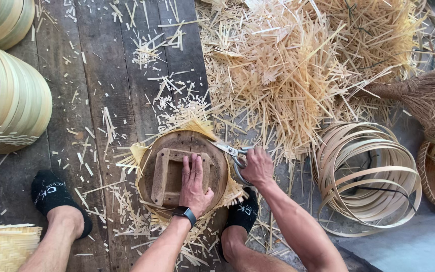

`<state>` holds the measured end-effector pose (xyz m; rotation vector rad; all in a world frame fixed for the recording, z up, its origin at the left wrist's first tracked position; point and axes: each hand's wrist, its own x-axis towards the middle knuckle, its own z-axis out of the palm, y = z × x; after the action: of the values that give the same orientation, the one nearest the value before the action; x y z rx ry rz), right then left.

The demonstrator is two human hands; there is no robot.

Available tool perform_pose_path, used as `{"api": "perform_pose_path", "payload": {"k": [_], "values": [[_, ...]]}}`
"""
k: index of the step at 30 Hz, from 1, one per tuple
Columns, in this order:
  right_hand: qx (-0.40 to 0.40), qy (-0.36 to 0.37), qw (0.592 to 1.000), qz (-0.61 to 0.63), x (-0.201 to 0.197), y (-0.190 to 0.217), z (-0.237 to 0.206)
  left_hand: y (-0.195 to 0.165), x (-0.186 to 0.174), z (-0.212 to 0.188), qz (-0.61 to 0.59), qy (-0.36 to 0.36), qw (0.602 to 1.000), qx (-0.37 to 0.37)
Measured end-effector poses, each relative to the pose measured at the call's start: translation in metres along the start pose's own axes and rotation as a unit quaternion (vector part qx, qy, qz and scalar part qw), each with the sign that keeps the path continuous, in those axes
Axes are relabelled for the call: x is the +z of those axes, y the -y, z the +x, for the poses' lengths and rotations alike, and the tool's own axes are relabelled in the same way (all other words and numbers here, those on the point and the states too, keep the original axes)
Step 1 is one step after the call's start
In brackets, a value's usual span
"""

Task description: The person places a circular bamboo frame onto a square woven mat, presses it down, and trims the excess mat around the frame using shears. The person then flips the basket and stacks it with others.

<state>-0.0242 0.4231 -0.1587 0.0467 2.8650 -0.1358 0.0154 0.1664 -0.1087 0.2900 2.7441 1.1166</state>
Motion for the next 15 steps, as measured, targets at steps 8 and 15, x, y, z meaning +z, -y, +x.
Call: {"api": "perform_pose_path", "payload": {"k": [8, 15], "values": [[-0.088, -0.116, 0.989, -0.005, -0.013, -0.021, -0.003, 0.012, -0.012, -0.005, -0.001, 0.112, 0.992, 0.054], [-0.062, 0.008, 0.998, -0.001, -0.014, -0.006, 0.016, 0.026, -0.024, -0.007, 0.025, 0.162, 0.982, 0.092]]}}
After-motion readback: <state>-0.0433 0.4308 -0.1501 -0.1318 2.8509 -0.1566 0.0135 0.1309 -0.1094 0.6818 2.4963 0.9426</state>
